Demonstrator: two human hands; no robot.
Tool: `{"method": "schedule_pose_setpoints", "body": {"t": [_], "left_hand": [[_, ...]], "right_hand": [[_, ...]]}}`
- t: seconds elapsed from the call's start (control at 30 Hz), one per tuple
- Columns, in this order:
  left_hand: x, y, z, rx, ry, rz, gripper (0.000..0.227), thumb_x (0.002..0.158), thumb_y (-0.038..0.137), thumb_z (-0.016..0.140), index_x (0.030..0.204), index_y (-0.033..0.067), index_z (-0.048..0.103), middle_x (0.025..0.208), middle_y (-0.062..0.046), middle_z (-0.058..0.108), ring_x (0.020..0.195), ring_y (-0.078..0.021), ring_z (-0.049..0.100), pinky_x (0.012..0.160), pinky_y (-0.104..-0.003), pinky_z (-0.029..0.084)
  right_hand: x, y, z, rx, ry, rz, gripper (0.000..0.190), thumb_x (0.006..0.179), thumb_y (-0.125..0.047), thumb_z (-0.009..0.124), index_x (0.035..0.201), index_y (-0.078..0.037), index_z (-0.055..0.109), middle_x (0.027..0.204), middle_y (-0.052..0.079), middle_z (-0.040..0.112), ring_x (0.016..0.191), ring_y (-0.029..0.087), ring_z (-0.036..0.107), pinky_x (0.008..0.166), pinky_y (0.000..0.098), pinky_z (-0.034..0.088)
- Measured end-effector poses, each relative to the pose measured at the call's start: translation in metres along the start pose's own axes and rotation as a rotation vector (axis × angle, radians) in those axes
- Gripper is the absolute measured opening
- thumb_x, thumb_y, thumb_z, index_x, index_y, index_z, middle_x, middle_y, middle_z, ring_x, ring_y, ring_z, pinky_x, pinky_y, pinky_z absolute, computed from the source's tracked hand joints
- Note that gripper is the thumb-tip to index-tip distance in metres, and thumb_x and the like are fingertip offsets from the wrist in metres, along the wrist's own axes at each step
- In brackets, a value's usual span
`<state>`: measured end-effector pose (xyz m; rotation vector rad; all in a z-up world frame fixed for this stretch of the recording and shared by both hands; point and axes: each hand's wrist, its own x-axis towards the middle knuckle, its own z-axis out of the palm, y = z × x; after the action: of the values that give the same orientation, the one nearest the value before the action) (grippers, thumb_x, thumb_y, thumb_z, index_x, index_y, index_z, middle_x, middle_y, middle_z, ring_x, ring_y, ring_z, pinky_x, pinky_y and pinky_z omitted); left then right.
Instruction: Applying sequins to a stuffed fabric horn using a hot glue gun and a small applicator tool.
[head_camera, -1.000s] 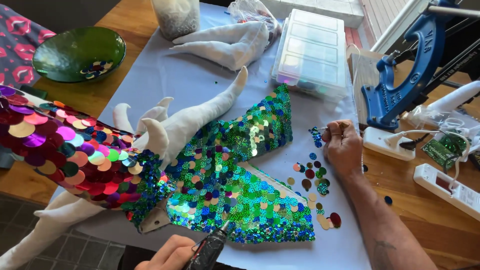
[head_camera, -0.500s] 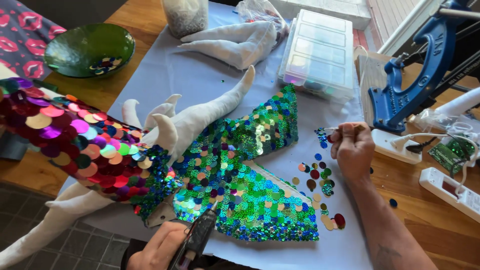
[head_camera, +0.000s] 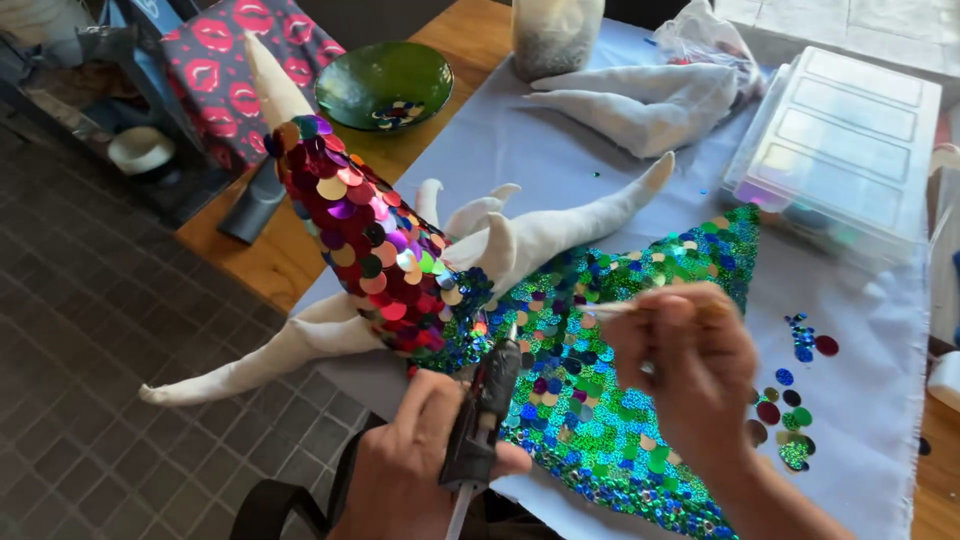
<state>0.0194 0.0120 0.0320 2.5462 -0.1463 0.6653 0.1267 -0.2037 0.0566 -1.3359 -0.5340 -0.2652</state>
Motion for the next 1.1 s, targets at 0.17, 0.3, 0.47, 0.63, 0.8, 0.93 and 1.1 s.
{"method": "schedule_pose_setpoints", "body": {"t": [0.17,0.3,0.47,0.63,0.8,0.93,1.1], "left_hand": [[0.013,0.004,-0.001,0.183,0.003,-0.057,0.064,0.084,0.077,0.062,0.093,0.0147,0.049,0.087,-0.001,0.053,0.048,-0.0274,0.063,0.035,-0.041,0.047],[0.014,0.006,0.001,0.234,-0.045,-0.138,0.065,0.084,0.08,0.062,0.09,0.0168,0.046,0.085,-0.002,0.049,0.053,-0.0281,0.065,0.036,-0.044,0.048],[0.021,0.005,0.005,0.292,0.011,-0.071,0.064,0.088,0.079,0.053,0.084,0.0158,0.048,0.081,-0.002,0.046,0.048,-0.0263,0.06,0.033,-0.039,0.046],[0.021,0.003,0.007,0.32,0.013,-0.076,0.065,0.087,0.081,0.051,0.083,0.016,0.047,0.08,-0.002,0.044,0.048,-0.0267,0.059,0.032,-0.039,0.044],[0.022,0.002,0.007,0.283,0.009,-0.093,0.064,0.086,0.078,0.059,0.082,0.0152,0.046,0.08,-0.002,0.043,0.05,-0.0277,0.06,0.034,-0.04,0.046],[0.021,0.001,0.009,0.292,0.004,-0.09,0.066,0.087,0.079,0.058,0.081,0.0145,0.046,0.08,-0.002,0.043,0.049,-0.0273,0.058,0.034,-0.039,0.045],[0.021,0.0,0.009,0.337,0.038,-0.062,0.067,0.087,0.08,0.054,0.08,0.0145,0.045,0.078,-0.001,0.041,0.049,-0.0251,0.055,0.034,-0.036,0.044]], "right_hand": [[0.009,0.011,0.031,0.032,-0.022,-0.033,0.019,0.112,-0.025,0.046,0.11,-0.008,0.055,0.086,0.015,0.073,0.048,0.014,0.059,0.041,0.023,0.045],[0.006,0.023,0.035,0.105,-0.018,0.01,0.019,0.112,-0.023,0.046,0.109,-0.007,0.056,0.086,0.019,0.073,0.046,0.014,0.059,0.04,0.0232,0.037],[0.009,0.023,0.037,0.107,-0.032,0.019,0.02,0.112,-0.023,0.046,0.109,-0.006,0.056,0.091,0.015,0.075,0.046,0.014,0.058,0.041,0.0229,0.039],[0.01,0.023,0.038,0.103,-0.035,0.03,0.019,0.112,-0.022,0.046,0.108,-0.006,0.055,0.091,0.016,0.076,0.046,0.014,0.059,0.04,0.0228,0.038],[0.011,0.024,0.04,0.094,-0.044,0.026,0.019,0.112,-0.022,0.046,0.108,-0.006,0.055,0.091,0.016,0.075,0.046,0.014,0.059,0.04,0.0226,0.039],[0.011,0.026,0.041,0.107,-0.041,0.037,0.019,0.112,-0.022,0.045,0.108,-0.007,0.055,0.092,0.017,0.076,0.045,0.014,0.058,0.04,0.022,0.038],[0.008,0.029,0.042,0.145,-0.048,0.078,0.018,0.112,-0.023,0.047,0.11,-0.007,0.056,0.093,0.018,0.075,0.046,0.014,0.06,0.039,0.0226,0.033]]}}
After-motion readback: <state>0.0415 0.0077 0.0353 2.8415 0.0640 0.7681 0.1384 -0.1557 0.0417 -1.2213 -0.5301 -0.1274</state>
